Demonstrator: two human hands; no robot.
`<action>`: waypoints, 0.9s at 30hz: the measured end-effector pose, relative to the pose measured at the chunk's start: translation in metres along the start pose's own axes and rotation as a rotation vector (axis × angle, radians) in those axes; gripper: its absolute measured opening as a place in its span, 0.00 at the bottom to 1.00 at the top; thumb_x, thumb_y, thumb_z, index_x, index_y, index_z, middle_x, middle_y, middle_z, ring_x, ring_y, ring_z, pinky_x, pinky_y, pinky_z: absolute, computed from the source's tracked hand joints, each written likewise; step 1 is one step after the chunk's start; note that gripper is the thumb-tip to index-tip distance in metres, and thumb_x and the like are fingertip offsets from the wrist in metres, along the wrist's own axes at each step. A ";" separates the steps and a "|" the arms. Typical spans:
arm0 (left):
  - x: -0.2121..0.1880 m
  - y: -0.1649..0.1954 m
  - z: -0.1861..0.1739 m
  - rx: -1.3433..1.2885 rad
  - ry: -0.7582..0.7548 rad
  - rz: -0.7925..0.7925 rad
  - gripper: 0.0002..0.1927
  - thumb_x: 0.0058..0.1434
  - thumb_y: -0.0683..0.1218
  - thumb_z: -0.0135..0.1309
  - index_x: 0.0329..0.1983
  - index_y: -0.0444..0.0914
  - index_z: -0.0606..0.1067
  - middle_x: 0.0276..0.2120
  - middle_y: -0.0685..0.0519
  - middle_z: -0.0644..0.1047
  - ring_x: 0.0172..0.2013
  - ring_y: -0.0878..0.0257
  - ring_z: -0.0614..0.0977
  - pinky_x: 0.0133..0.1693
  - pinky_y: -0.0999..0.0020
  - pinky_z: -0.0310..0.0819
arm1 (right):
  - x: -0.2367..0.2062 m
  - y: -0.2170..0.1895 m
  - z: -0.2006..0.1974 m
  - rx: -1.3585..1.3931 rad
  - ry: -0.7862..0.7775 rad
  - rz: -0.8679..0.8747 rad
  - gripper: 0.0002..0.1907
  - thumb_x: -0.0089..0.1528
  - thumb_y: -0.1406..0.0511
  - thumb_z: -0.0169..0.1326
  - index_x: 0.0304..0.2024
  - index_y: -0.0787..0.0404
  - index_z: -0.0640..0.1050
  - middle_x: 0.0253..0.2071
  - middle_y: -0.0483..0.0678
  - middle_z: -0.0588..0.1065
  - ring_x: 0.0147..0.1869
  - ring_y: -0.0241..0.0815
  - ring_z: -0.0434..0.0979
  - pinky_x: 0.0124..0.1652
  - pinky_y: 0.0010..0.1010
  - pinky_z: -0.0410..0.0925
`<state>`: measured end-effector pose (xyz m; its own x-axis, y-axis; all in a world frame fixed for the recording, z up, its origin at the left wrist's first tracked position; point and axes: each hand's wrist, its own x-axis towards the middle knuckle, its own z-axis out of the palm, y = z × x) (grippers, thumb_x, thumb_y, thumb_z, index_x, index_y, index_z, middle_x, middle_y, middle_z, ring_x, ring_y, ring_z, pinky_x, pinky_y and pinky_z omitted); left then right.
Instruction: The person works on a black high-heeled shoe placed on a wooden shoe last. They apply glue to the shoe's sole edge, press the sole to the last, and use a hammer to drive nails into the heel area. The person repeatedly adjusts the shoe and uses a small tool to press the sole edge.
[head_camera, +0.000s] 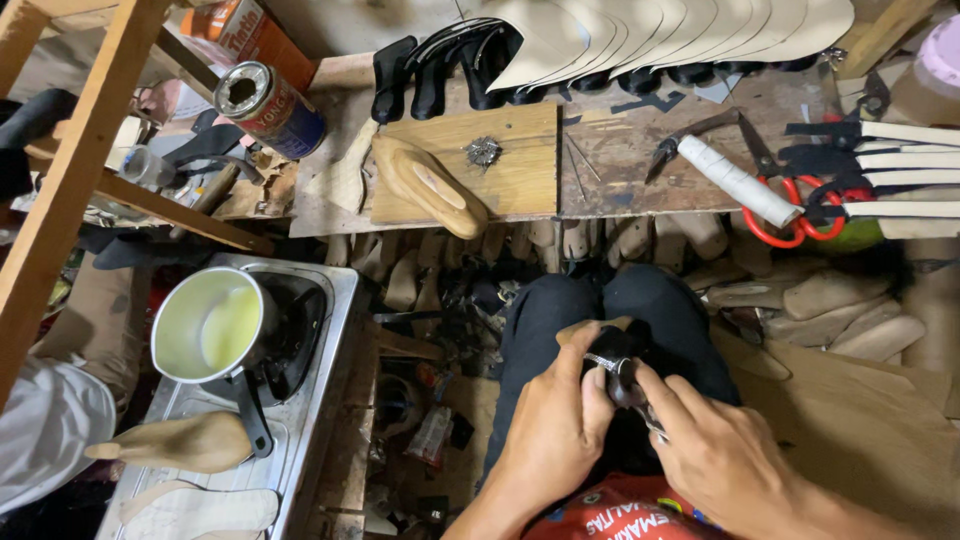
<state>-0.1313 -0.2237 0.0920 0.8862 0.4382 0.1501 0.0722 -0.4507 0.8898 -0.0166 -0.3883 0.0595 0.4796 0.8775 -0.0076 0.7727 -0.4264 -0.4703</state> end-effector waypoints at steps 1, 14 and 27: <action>-0.001 -0.001 0.003 0.020 0.002 -0.012 0.22 0.70 0.43 0.44 0.66 0.32 0.65 0.44 0.30 0.79 0.39 0.32 0.81 0.42 0.45 0.75 | -0.003 0.002 -0.004 0.062 -0.088 0.093 0.35 0.57 0.64 0.55 0.68 0.55 0.67 0.41 0.52 0.76 0.31 0.57 0.82 0.31 0.47 0.74; -0.015 -0.005 0.004 -0.044 -0.025 -0.053 0.23 0.68 0.42 0.46 0.66 0.33 0.65 0.44 0.31 0.79 0.39 0.34 0.82 0.41 0.47 0.76 | -0.020 0.006 0.019 0.061 0.043 0.033 0.35 0.52 0.67 0.55 0.64 0.60 0.68 0.42 0.54 0.75 0.31 0.60 0.81 0.31 0.48 0.73; -0.028 -0.012 0.011 0.016 -0.052 0.030 0.22 0.69 0.41 0.47 0.66 0.31 0.65 0.63 0.30 0.72 0.49 0.31 0.80 0.50 0.48 0.77 | -0.039 0.019 0.040 0.199 -0.019 0.108 0.29 0.56 0.65 0.55 0.61 0.58 0.71 0.42 0.54 0.77 0.36 0.59 0.82 0.35 0.46 0.75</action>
<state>-0.1524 -0.2393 0.0726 0.9109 0.3830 0.1537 0.0520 -0.4759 0.8780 -0.0373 -0.4216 0.0155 0.5457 0.8338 -0.0835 0.6187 -0.4681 -0.6310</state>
